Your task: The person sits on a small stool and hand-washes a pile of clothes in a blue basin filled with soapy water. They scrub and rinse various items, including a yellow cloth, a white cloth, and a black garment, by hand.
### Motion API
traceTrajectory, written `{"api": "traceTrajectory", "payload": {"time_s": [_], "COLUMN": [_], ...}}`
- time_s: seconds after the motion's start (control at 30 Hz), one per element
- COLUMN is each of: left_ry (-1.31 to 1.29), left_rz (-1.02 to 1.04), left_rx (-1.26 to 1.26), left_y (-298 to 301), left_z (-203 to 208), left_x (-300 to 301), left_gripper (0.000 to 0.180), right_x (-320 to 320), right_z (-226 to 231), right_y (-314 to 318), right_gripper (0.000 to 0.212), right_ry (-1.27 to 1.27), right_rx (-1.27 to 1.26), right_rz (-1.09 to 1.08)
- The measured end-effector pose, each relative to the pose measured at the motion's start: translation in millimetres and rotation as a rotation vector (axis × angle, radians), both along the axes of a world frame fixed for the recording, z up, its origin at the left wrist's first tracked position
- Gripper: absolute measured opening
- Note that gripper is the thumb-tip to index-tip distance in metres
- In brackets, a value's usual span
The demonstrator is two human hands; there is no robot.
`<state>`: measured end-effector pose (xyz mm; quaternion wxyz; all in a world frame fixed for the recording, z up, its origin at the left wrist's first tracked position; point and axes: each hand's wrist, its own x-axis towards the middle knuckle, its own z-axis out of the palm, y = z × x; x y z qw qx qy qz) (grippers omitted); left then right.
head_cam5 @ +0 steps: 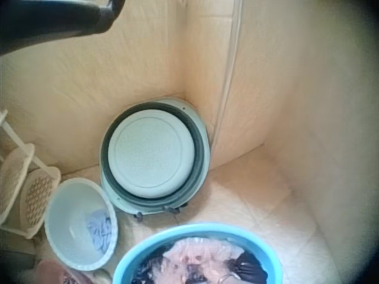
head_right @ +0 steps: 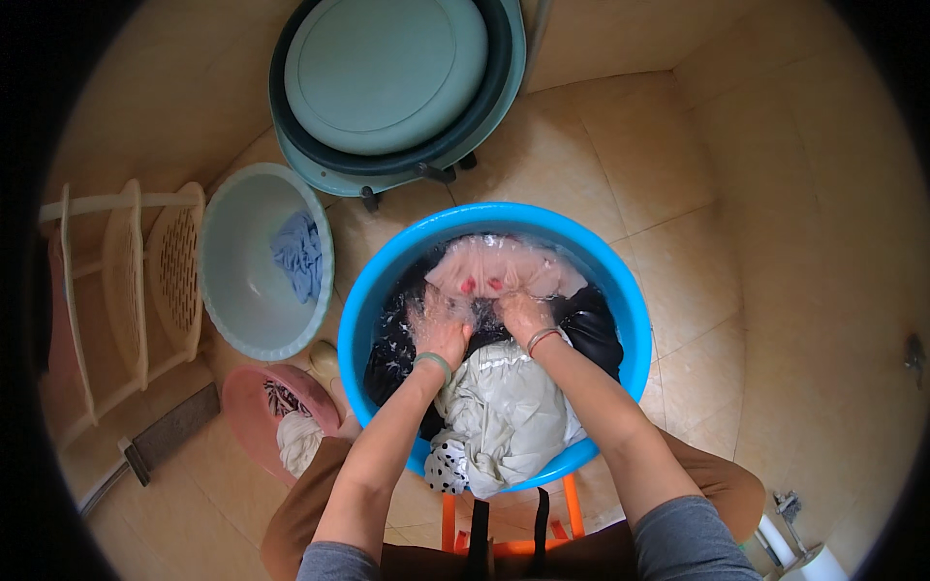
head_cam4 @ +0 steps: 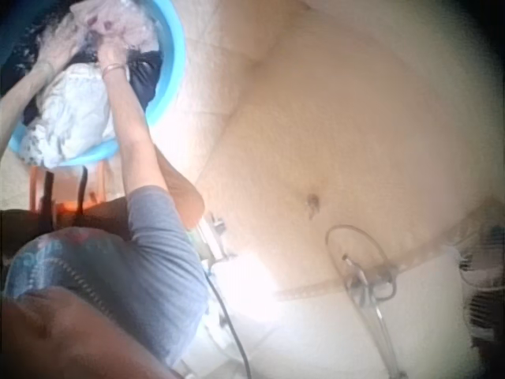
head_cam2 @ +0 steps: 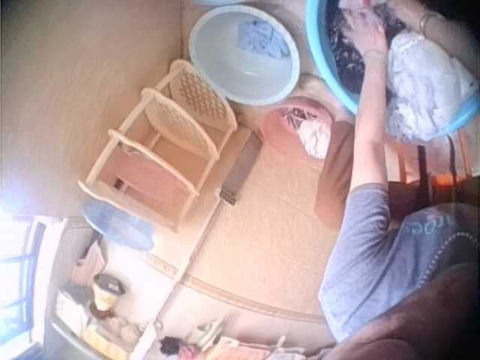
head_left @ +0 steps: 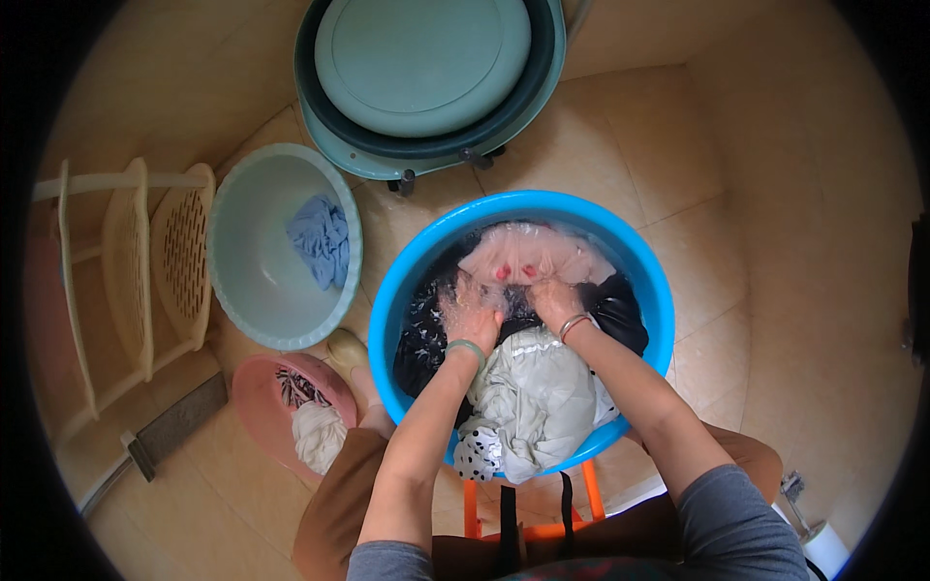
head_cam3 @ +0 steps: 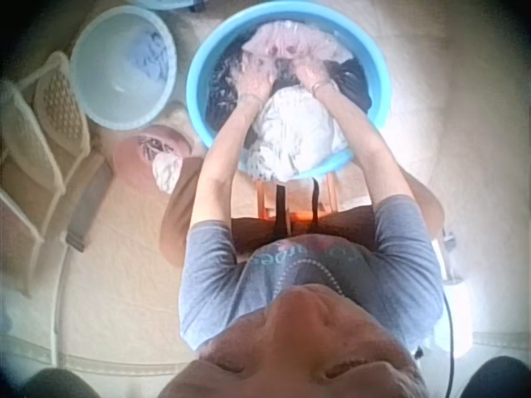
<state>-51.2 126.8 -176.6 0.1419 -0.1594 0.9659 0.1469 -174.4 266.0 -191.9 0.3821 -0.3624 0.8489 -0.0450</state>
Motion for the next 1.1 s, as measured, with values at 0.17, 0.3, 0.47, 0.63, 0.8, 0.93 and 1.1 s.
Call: {"api": "traceTrajectory", "payload": {"time_s": [0.17, 0.3, 0.47, 0.63, 0.8, 0.93, 1.1], "left_ry": [0.115, 0.222, 0.66, 0.567, 0.394, 0.311, 0.686], "left_rz": [0.185, 0.16, 1.169, 1.325, 0.882, 1.04, 1.526], "left_rx": [0.208, 0.187, 1.395, 2.323, 3.008, 2.902, 2.079], "left_y": [-6, 2, 63, 30, 50, 74, 93], "left_z": [-66, -30, 44, 96, 46, 29, 28], "left_x": [-13, -8, 12, -2, 19, 15, 20], "left_gripper": [0.034, 0.03, 0.048, 0.066, 0.037, 0.026, 0.022], "right_x": [5, 0, 21, 61, 96, 105, 87], "right_z": [-22, 12, 126, 237, 246, 201, 161], "right_y": [0, -8, 5, 6, 17, 14, -12], "right_gripper": [0.03, 0.027, 0.018, 0.015, 0.023, 0.027, 0.014], "right_ry": [0.094, 0.076, -0.109, -0.304, 0.036, 0.218, 0.211], "right_rx": [0.132, -0.084, -0.785, -0.992, -0.809, -0.758, -0.902], "right_rz": [0.21, 0.037, -0.547, -0.281, 0.055, -0.057, -0.302]}}
